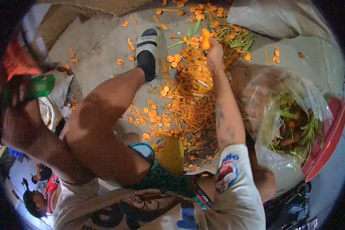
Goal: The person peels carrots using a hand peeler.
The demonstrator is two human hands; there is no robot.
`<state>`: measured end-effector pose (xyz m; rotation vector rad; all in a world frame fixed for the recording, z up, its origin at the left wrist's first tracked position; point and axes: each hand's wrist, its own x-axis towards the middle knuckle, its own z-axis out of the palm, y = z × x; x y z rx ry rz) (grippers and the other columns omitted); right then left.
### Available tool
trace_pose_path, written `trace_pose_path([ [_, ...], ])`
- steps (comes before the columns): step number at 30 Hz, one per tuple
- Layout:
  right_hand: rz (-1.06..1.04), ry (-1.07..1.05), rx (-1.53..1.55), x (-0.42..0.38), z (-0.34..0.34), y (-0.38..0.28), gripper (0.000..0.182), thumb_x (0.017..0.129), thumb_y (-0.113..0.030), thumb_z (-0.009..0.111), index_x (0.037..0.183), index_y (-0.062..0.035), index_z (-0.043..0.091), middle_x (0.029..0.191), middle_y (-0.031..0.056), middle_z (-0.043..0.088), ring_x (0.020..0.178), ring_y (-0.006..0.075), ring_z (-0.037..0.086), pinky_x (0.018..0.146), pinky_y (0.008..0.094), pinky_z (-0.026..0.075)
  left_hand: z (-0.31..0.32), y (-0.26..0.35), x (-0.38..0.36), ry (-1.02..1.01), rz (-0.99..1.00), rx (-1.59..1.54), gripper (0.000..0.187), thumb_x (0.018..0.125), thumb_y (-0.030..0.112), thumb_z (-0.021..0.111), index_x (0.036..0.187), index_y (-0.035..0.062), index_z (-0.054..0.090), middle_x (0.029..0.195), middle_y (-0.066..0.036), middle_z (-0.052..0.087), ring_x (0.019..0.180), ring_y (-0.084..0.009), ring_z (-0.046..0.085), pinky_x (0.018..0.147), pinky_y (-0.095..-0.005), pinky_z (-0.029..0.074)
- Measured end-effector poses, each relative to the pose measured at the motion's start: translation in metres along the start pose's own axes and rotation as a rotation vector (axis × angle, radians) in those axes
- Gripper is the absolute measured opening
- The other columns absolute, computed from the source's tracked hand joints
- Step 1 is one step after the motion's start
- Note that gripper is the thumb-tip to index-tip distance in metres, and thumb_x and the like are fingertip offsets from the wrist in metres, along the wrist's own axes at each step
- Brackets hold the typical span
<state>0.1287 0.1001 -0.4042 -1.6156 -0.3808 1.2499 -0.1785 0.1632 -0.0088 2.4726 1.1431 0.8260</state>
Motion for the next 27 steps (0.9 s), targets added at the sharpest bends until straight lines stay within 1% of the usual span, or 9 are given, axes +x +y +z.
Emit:
trace_pose_path([
  [6,-0.099,-0.008,0.552,-0.173,-0.02,-0.111,0.035,0.104,-0.03,0.045,0.121,-0.0023,0.057,0.093,0.0093,0.062,0.075,0.0171,0.058,0.063,0.0338,0.047,-0.011,0.051,-0.002,0.07,0.097,0.036,0.006,0.092,0.003,0.065,0.092,0.0001,0.07,0.074,-0.002,0.067,0.067,-0.0105,0.059,0.066,-0.0282,0.05],
  [8,-0.168,0.076,0.634,-0.216,-0.027,-0.137,0.03,0.105,-0.019,0.044,0.122,0.0026,0.056,0.102,0.0142,0.063,0.087,0.023,0.062,0.072,0.0358,0.053,0.022,0.128,0.005,0.367,-0.271,-0.557,0.018,0.096,0.02,0.073,0.099,0.0058,0.062,0.076,0.0,0.063,0.058,-0.0103,0.06,0.051,-0.0229,0.048],
  [10,-0.272,0.004,0.541,-0.254,-0.036,-0.153,0.046,0.106,-0.03,0.041,0.138,0.0002,0.054,0.107,0.0094,0.066,0.086,0.0184,0.064,0.072,0.0334,0.054,0.015,0.157,-0.006,0.263,-0.652,-1.305,0.017,0.096,0.015,0.073,0.098,0.0033,0.06,0.081,-0.006,0.067,0.07,-0.0166,0.068,0.063,-0.0311,0.058],
  [12,-0.429,0.083,0.472,-0.307,-0.032,-0.185,0.048,0.107,-0.029,0.039,0.143,0.0004,0.05,0.123,0.0109,0.066,0.103,0.0212,0.068,0.087,0.0375,0.058,0.03,0.142,-0.024,-0.106,-0.383,-1.018,0.02,0.087,0.02,0.081,0.099,0.0065,0.07,0.08,0.004,0.065,0.074,-0.0059,0.06,0.066,-0.0224,0.05],
  [16,-0.559,0.01,0.348,-0.375,-0.059,-0.207,0.048,0.108,-0.028,0.037,0.143,0.0024,0.051,0.131,0.0133,0.063,0.116,0.0224,0.066,0.092,0.0366,0.059,0.065,0.179,-0.03,-0.167,-0.148,-1.055,0.012,0.086,0.005,0.071,0.096,-0.0019,0.069,0.076,-0.007,0.068,0.071,-0.0096,0.06,0.066,-0.0288,0.051],
  [18,-0.533,0.1,0.282,-0.409,-0.069,-0.217,0.049,0.107,-0.03,0.038,0.141,0.0024,0.053,0.123,0.0121,0.065,0.102,0.0179,0.068,0.074,0.0289,0.059,0.085,0.189,-0.034,-0.075,0.141,-0.935,0.016,0.086,0.008,0.075,0.097,-0.0007,0.068,0.079,-0.009,0.069,0.073,-0.0109,0.062,0.067,-0.029,0.051],
  [22,-0.434,0.101,0.258,-0.449,-0.09,-0.214,0.05,0.104,-0.035,0.043,0.137,-0.0005,0.055,0.091,0.0036,0.063,0.07,0.0077,0.052,0.049,0.0215,0.035,0.099,0.179,-0.008,0.352,0.192,-0.853,0.011,0.091,0.007,0.075,0.093,0.0039,0.065,0.078,-0.001,0.069,0.069,-0.0079,0.062,0.066,-0.0261,0.051],
  [26,-0.414,0.032,0.304,-0.448,-0.125,-0.186,0.044,0.104,-0.037,0.047,0.13,-0.0039,0.058,0.089,0.0046,0.063,0.07,0.0095,0.055,0.053,0.0224,0.039,0.115,0.193,-0.025,0.101,0.091,-0.827,0.01,0.093,0.008,0.072,0.097,0.003,0.064,0.079,-0.005,0.07,0.072,-0.0109,0.065,0.066,-0.0311,0.052],
  [27,-0.382,0.052,0.407,-0.445,-0.13,-0.179,0.041,0.104,-0.037,0.046,0.126,-0.0044,0.058,0.088,0.0048,0.062,0.068,0.01,0.054,0.052,0.0229,0.039,0.116,0.2,-0.034,0.052,0.152,-0.598,0.019,0.092,0.014,0.071,0.102,0.0003,0.062,0.081,-0.014,0.072,0.075,-0.0234,0.071,0.068,-0.041,0.053],
])
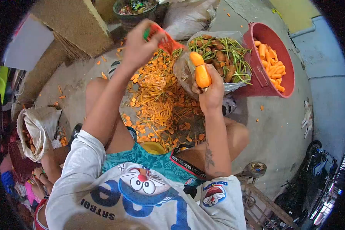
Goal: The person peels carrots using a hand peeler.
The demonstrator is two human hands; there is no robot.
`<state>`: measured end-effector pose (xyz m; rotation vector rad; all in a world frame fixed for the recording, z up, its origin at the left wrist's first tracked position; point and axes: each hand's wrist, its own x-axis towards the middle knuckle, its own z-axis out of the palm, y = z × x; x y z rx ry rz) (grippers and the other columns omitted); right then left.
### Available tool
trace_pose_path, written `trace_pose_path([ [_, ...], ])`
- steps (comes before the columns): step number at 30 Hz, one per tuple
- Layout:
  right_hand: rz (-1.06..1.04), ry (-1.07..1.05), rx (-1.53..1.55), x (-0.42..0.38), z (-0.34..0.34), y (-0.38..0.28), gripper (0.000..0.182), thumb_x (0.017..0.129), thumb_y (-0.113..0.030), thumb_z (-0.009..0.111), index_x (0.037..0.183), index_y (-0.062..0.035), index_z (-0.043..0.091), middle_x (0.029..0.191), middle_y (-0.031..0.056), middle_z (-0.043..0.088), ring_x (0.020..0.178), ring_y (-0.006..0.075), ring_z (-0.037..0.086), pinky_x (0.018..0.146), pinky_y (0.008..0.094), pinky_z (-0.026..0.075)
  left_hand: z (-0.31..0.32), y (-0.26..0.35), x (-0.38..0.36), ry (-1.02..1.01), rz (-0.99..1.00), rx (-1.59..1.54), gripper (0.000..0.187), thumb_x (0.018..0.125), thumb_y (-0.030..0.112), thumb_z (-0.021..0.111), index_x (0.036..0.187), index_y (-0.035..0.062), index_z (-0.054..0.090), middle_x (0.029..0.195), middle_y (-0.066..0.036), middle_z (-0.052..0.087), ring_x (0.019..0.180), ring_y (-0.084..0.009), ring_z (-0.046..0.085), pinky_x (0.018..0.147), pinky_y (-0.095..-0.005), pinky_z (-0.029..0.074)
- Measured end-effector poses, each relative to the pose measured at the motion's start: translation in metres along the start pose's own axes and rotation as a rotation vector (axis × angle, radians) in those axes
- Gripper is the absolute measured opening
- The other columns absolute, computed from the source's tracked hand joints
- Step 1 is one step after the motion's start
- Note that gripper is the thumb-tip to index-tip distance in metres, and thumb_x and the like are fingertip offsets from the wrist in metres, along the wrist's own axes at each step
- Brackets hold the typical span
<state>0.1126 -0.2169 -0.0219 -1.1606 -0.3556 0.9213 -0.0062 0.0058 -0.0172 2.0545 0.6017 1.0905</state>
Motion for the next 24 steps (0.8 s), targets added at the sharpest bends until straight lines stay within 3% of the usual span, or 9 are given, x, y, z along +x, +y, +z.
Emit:
trace_pose_path([
  [1,0.03,0.045,0.097,-0.001,0.0,0.0,0.039,0.105,-0.037,0.046,0.123,-0.0049,0.058,0.086,0.0049,0.061,0.066,0.0106,0.053,0.052,0.0234,0.038,0.003,0.009,-0.007,-0.009,0.008,0.004,0.019,0.092,0.014,0.071,0.102,0.0003,0.062,0.081,-0.014,0.072,0.075,-0.0234,0.071,0.068,-0.041,0.053],
  [3,0.043,0.094,0.19,-0.006,0.001,0.003,0.037,0.105,-0.038,0.045,0.119,-0.0056,0.058,0.084,0.0048,0.059,0.063,0.0111,0.05,0.05,0.0238,0.037,0.009,0.024,-0.02,-0.362,-0.041,0.332,0.027,0.091,0.018,0.068,0.107,-0.0019,0.06,0.087,-0.025,0.07,0.084,-0.041,0.07,0.074,-0.0495,0.053],
  [4,0.057,0.137,0.267,-0.01,0.002,0.004,0.035,0.106,-0.038,0.045,0.115,-0.0063,0.057,0.082,0.0047,0.058,0.06,0.0117,0.048,0.049,0.0242,0.036,0.014,0.028,-0.025,-0.406,-0.051,0.27,0.026,0.091,0.018,0.066,0.106,-0.0024,0.059,0.09,-0.03,0.067,0.089,-0.0503,0.065,0.076,-0.0534,0.051],
  [7,0.067,0.132,0.276,-0.012,-0.01,0.014,0.034,0.106,-0.038,0.043,0.11,-0.0068,0.056,0.08,0.0048,0.056,0.056,0.0122,0.044,0.046,0.0249,0.033,0.029,0.045,-0.043,-0.579,-0.042,0.214,0.028,0.089,0.017,0.067,0.107,-0.002,0.059,0.087,-0.029,0.067,0.088,-0.0493,0.066,0.077,-0.0545,0.051],
  [11,0.07,0.206,0.267,-0.01,-0.012,0.017,0.039,0.105,-0.042,0.04,0.097,-0.0079,0.057,0.074,0.0034,0.054,0.053,0.0104,0.041,0.045,0.0249,0.03,0.049,0.046,-0.055,-0.636,-0.002,0.25,0.029,0.085,0.013,0.065,0.105,-0.0053,0.057,0.085,-0.031,0.066,0.085,-0.0506,0.065,0.076,-0.0571,0.051],
  [17,0.072,0.274,0.215,-0.01,-0.014,0.017,0.039,0.103,-0.039,0.037,0.092,-0.0078,0.058,0.064,0.0032,0.052,0.046,0.0106,0.038,0.041,0.0252,0.027,0.053,0.061,-0.065,-0.704,0.069,0.256,0.03,0.079,0.011,0.066,0.103,-0.0053,0.057,0.083,-0.031,0.067,0.083,-0.0507,0.066,0.077,-0.0579,0.052],
  [20,0.03,0.38,0.154,-0.008,-0.008,0.023,0.038,0.102,-0.036,0.035,0.091,-0.0079,0.058,0.062,0.004,0.053,0.045,0.011,0.041,0.04,0.0252,0.027,0.06,0.064,-0.066,-0.715,0.043,0.289,0.031,0.078,0.011,0.067,0.102,-0.0049,0.058,0.083,-0.032,0.067,0.084,-0.0504,0.067,0.078,-0.0575,0.053],
  [24,-0.031,0.363,0.08,-0.011,-0.001,0.024,0.039,0.102,-0.035,0.035,0.089,-0.0066,0.059,0.064,0.0052,0.055,0.045,0.0116,0.042,0.04,0.0259,0.027,0.064,0.056,-0.065,-0.757,0.041,0.297,0.034,0.078,0.011,0.067,0.105,-0.0059,0.058,0.084,-0.031,0.067,0.084,-0.0494,0.068,0.079,-0.0568,0.054],
])
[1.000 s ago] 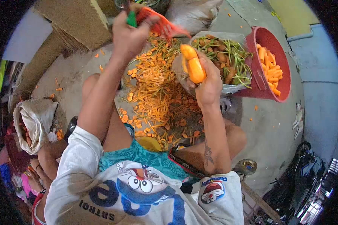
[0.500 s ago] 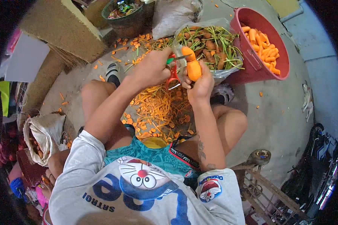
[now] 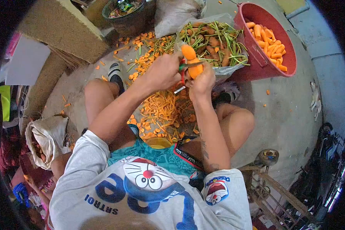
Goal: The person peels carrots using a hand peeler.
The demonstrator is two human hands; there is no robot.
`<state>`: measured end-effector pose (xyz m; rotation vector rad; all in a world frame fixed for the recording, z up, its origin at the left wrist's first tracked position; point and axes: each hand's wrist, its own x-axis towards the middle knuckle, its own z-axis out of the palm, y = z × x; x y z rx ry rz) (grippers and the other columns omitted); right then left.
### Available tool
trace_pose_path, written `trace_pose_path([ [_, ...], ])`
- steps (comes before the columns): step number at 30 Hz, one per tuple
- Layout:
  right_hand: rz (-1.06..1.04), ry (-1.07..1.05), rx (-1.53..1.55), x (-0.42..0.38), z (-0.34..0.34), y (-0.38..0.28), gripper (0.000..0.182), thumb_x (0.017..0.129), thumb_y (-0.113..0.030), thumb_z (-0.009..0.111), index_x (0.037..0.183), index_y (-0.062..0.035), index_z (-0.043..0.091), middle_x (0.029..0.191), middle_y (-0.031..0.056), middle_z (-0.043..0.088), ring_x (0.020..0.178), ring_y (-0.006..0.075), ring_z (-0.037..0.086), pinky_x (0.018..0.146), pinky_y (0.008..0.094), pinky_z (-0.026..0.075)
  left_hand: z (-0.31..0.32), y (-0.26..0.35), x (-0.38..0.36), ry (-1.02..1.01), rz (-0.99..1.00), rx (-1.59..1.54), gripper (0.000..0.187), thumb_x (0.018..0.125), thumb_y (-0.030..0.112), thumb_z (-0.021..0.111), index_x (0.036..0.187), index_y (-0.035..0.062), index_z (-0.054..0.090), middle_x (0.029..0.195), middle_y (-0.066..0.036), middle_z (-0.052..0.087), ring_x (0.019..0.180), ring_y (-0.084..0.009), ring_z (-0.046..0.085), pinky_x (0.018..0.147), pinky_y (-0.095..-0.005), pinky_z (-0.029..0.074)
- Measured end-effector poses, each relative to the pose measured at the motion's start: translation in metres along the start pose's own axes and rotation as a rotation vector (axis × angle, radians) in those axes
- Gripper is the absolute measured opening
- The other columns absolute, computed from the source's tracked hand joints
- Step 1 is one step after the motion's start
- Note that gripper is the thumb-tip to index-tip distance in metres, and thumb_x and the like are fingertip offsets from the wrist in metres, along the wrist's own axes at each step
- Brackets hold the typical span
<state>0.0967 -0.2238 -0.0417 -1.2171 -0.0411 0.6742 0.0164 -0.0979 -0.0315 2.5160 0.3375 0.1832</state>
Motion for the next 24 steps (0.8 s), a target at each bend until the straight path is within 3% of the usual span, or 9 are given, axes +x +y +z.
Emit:
trace_pose_path([
  [3,-0.024,-0.152,-0.062,0.011,-0.013,0.008,0.039,0.102,-0.034,0.035,0.088,-0.006,0.058,0.063,0.0048,0.053,0.044,0.0122,0.04,0.039,0.0266,0.028,0.017,-0.025,0.009,0.033,-0.053,-0.069,0.033,0.077,0.009,0.066,0.106,-0.007,0.059,0.084,-0.032,0.068,0.083,-0.049,0.068,0.078,-0.0553,0.055],
  [5,0.124,-0.1,0.044,0.013,-0.016,0.012,0.037,0.102,-0.031,0.034,0.087,-0.006,0.058,0.061,0.0044,0.05,0.044,0.0123,0.039,0.039,0.0266,0.029,0.021,-0.027,0.016,-0.137,-0.036,-0.024,0.028,0.077,0.01,0.064,0.098,-0.0093,0.063,0.084,-0.032,0.068,0.082,-0.0483,0.069,0.077,-0.0541,0.056],
  [6,0.122,-0.101,0.039,0.015,-0.018,0.015,0.037,0.102,-0.031,0.034,0.087,-0.006,0.058,0.061,0.0044,0.05,0.044,0.0123,0.039,0.039,0.0266,0.029,0.024,-0.03,0.015,-0.087,-0.03,-0.041,0.024,0.077,0.011,0.063,0.089,-0.011,0.065,0.084,-0.033,0.067,0.083,-0.0482,0.069,0.077,-0.0536,0.057],
  [9,0.13,-0.037,0.03,0.018,-0.014,0.013,0.036,0.102,-0.031,0.034,0.088,-0.007,0.057,0.06,0.0034,0.047,0.044,0.0122,0.038,0.039,0.0263,0.029,0.029,-0.03,0.012,-0.001,-0.03,-0.072,0.026,0.079,0.013,0.063,0.086,-0.0126,0.065,0.084,-0.034,0.067,0.083,-0.0476,0.069,0.078,-0.0537,0.057],
  [12,0.094,-0.079,0.013,0.013,-0.014,0.015,0.036,0.102,-0.032,0.034,0.089,-0.0075,0.056,0.06,0.0037,0.047,0.046,0.0121,0.041,0.04,0.0265,0.029,0.023,-0.03,0.014,-0.119,-0.082,-0.099,0.028,0.08,0.014,0.062,0.087,-0.0126,0.066,0.085,-0.034,0.067,0.084,-0.048,0.069,0.078,-0.0535,0.057],
  [14,0.148,0.016,0.026,0.015,-0.01,0.017,0.035,0.102,-0.033,0.034,0.091,-0.0074,0.056,0.062,0.0037,0.048,0.048,0.0123,0.042,0.04,0.0266,0.028,0.025,-0.033,0.017,-0.122,-0.053,-0.067,0.028,0.081,0.015,0.062,0.087,-0.0124,0.067,0.085,-0.035,0.067,0.085,-0.0479,0.069,0.079,-0.0535,0.057],
  [24,0.068,0.073,-0.033,0.016,-0.013,0.023,0.033,0.103,-0.034,0.036,0.091,-0.0081,0.053,0.062,0.0029,0.046,0.049,0.0118,0.04,0.042,0.0266,0.029,0.024,-0.032,0.021,-0.189,-0.06,-0.092,0.033,0.08,0.016,0.061,0.087,-0.0143,0.069,0.087,-0.035,0.068,0.087,-0.0473,0.07,0.08,-0.0524,0.057],
])
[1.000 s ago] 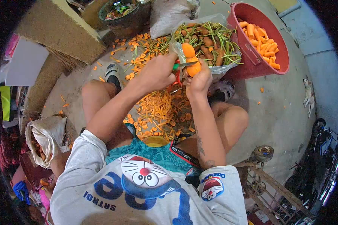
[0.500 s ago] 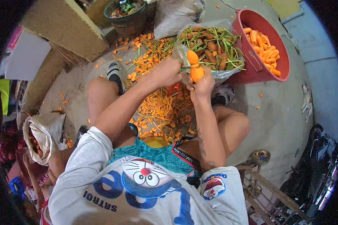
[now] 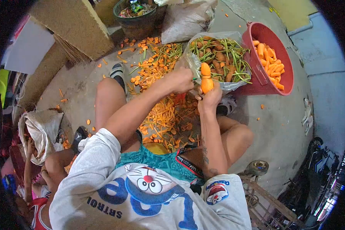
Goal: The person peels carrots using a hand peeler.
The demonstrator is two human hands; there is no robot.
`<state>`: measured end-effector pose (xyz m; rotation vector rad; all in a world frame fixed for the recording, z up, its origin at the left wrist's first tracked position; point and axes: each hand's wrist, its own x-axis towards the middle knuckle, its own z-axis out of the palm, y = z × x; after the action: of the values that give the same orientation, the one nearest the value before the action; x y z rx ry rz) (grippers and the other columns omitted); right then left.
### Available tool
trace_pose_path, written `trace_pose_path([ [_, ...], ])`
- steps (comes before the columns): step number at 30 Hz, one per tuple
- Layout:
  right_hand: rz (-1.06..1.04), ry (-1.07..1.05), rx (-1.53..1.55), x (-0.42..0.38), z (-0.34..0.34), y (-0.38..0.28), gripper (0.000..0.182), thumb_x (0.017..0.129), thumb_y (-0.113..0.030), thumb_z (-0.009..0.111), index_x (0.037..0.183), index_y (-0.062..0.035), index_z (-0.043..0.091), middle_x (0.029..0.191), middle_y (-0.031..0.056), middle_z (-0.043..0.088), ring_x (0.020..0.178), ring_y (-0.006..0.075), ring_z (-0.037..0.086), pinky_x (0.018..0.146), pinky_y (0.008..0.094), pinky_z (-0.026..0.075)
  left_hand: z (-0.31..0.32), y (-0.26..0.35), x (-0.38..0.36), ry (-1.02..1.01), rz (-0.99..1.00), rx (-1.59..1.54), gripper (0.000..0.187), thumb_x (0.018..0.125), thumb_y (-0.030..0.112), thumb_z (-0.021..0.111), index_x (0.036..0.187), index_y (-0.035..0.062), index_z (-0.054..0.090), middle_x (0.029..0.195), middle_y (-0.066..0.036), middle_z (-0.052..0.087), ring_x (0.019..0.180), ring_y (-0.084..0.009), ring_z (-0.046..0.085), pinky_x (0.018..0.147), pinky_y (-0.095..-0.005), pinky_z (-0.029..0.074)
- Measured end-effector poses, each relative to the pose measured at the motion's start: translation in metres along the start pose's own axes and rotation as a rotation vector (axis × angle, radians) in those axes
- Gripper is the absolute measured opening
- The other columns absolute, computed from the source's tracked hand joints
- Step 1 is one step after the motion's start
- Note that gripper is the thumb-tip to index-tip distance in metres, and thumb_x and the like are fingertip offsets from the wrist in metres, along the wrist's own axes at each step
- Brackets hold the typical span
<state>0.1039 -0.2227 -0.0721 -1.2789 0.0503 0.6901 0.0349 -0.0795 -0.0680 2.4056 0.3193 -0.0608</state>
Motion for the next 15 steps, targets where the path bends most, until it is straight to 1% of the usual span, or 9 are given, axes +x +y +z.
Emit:
trace_pose_path([
  [1,0.001,-0.004,-0.007,0.002,-0.002,0.002,0.033,0.103,-0.034,0.036,0.091,-0.0081,0.053,0.062,0.0029,0.046,0.049,0.0118,0.04,0.042,0.0266,0.029,0.001,0.0,0.001,0.005,-0.004,-0.006,0.033,0.08,0.016,0.061,0.087,-0.0143,0.069,0.087,-0.035,0.068,0.087,-0.0473,0.07,0.08,-0.0524,0.057],
  [3,-0.042,0.02,0.0,0.007,-0.006,0.006,0.032,0.103,-0.033,0.036,0.09,-0.0085,0.052,0.061,0.0027,0.045,0.048,0.0122,0.04,0.042,0.0268,0.029,0.003,0.001,0.005,-0.011,-0.05,0.013,0.028,0.078,0.016,0.064,0.087,-0.0081,0.073,0.091,-0.03,0.071,0.09,-0.0447,0.071,0.082,-0.0518,0.057],
  [7,-0.094,0.005,-0.023,0.011,-0.009,0.009,0.032,0.104,-0.032,0.036,0.089,-0.0088,0.052,0.061,0.0027,0.046,0.048,0.0124,0.039,0.042,0.0269,0.029,0.012,-0.007,0.014,-0.009,-0.027,0.016,0.028,0.079,0.016,0.064,0.088,-0.0075,0.074,0.091,-0.029,0.072,0.09,-0.0446,0.072,0.082,-0.0515,0.058],
  [9,-0.107,0.047,0.04,0.013,-0.006,0.013,0.03,0.103,-0.033,0.039,0.088,-0.01,0.052,0.061,0.0019,0.045,0.048,0.0123,0.04,0.042,0.0265,0.029,0.013,-0.012,0.017,-0.019,-0.037,0.0,0.028,0.08,0.017,0.064,0.09,-0.0067,0.074,0.092,-0.029,0.072,0.091,-0.0444,0.072,0.083,-0.0512,0.058],
  [10,-0.105,0.045,0.034,0.002,-0.003,0.006,0.03,0.103,-0.033,0.039,0.088,-0.01,0.052,0.061,0.0019,0.045,0.048,0.0123,0.04,0.042,0.0265,0.029,0.016,-0.019,0.016,-0.018,-0.04,-0.004,0.028,0.08,0.017,0.064,0.09,-0.0067,0.074,0.092,-0.029,0.072,0.091,-0.0444,0.072,0.083,-0.0512,0.058],
  [12,-0.218,-0.094,0.037,-0.02,0.007,-0.03,0.03,0.103,-0.037,0.043,0.092,-0.0111,0.052,0.063,0.003,0.046,0.048,0.0148,0.041,0.042,0.0284,0.03,0.015,-0.033,0.022,0.092,0.03,0.047,0.03,0.078,0.016,0.064,0.083,-0.0136,0.069,0.083,-0.034,0.068,0.085,-0.0464,0.071,0.079,-0.0526,0.057],
  [13,-0.209,-0.09,0.027,-0.02,-0.001,-0.037,0.03,0.103,-0.037,0.043,0.092,-0.0111,0.052,0.063,0.003,0.046,0.048,0.0148,0.041,0.042,0.0284,0.03,0.015,-0.031,0.018,0.087,0.025,0.034,0.03,0.078,0.016,0.064,0.083,-0.0136,0.069,0.083,-0.034,0.068,0.085,-0.0464,0.071,0.079,-0.0526,0.057],
  [15,-0.197,-0.328,0.204,-0.01,-0.01,-0.053,0.022,0.102,-0.034,0.05,0.099,-0.0125,0.055,0.072,0.0023,0.051,0.054,0.0132,0.043,0.047,0.0277,0.035,-0.005,-0.025,0.013,0.134,-0.081,-0.03,0.029,0.08,0.016,0.064,0.085,-0.0115,0.069,0.086,-0.033,0.069,0.085,-0.0459,0.071,0.078,-0.0535,0.057],
])
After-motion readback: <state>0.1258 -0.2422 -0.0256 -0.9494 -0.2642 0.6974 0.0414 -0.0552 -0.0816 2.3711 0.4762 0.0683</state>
